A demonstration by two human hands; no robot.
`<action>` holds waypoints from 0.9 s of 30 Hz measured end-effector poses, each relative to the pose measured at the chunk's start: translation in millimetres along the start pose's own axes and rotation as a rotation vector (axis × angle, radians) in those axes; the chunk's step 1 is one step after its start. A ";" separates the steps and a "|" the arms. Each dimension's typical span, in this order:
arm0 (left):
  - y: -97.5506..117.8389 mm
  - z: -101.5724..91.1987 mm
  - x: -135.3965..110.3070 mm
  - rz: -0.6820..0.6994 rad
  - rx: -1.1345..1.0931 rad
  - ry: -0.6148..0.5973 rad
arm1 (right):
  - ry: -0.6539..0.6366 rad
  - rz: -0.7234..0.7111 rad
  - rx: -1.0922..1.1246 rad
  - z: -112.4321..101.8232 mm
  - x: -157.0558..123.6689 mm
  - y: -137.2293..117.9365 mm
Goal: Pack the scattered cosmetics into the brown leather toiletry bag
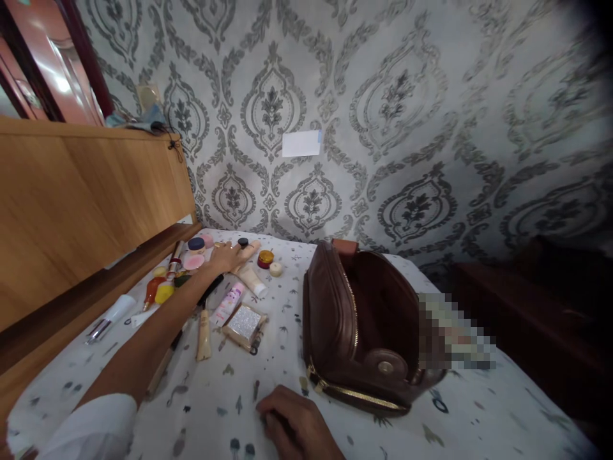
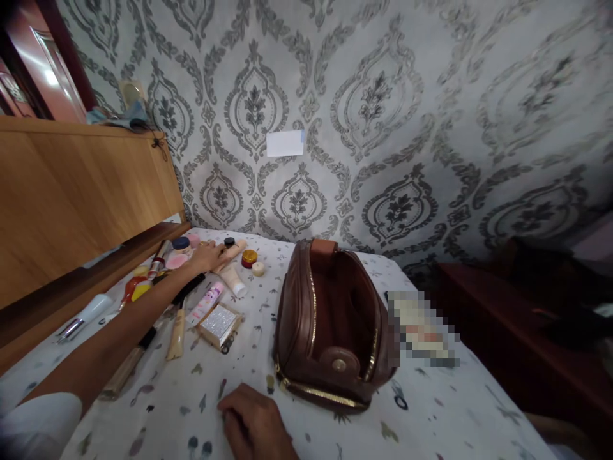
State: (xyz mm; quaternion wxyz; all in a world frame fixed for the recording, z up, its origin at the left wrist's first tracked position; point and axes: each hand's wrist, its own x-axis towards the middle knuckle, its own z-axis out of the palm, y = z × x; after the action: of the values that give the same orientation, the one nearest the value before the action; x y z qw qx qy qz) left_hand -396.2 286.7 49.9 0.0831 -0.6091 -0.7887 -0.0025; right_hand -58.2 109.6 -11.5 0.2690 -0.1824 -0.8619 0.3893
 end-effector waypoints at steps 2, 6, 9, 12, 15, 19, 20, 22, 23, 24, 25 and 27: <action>6.9 2.6 -6.3 -0.006 -0.010 -0.004 | -0.004 0.001 0.007 -2.1 -0.4 -2.8; 10.5 2.8 -15.0 -0.032 -0.032 0.003 | 0.011 0.002 0.001 -4.2 -0.5 -6.9; 12.6 -3.9 -18.7 -0.034 -0.040 0.045 | 0.031 0.000 -0.004 -3.1 -1.6 -7.4; 30.8 -11.0 -20.6 0.058 -0.051 0.114 | 0.035 -0.008 0.005 -1.2 -3.2 -5.7; 64.6 -11.6 -21.3 0.248 -0.073 0.136 | 0.031 -0.020 0.003 0.8 -4.0 -1.7; 98.6 -4.6 -18.8 0.396 -0.078 0.085 | 0.032 -0.028 0.007 3.1 -3.1 4.1; 100.7 -3.4 -17.7 0.407 -0.078 0.075 | 0.029 -0.032 0.006 3.3 -2.9 4.6; 97.4 -3.1 -16.1 0.416 -0.084 0.073 | 0.029 -0.046 -0.003 3.0 -2.7 3.8; 93.0 -4.2 -16.1 0.418 -0.090 0.077 | 0.032 -0.053 -0.006 2.6 -2.8 2.5; 87.5 -6.0 -17.1 0.418 -0.100 0.084 | 0.038 -0.053 -0.007 2.0 -2.9 0.7; 81.5 -8.3 -19.5 0.415 -0.112 0.091 | 0.044 -0.048 -0.005 1.3 -3.0 -1.5; 68.8 -14.1 -29.0 0.407 -0.140 0.106 | 0.054 -0.031 0.002 -0.3 -3.2 -6.3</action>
State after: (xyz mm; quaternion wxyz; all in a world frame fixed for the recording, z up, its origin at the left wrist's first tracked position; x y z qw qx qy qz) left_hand -321.1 275.1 53.2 0.0808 -0.7590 -0.6420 -0.0726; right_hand -56.1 104.1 -7.5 0.2982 -0.1794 -0.8566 0.3809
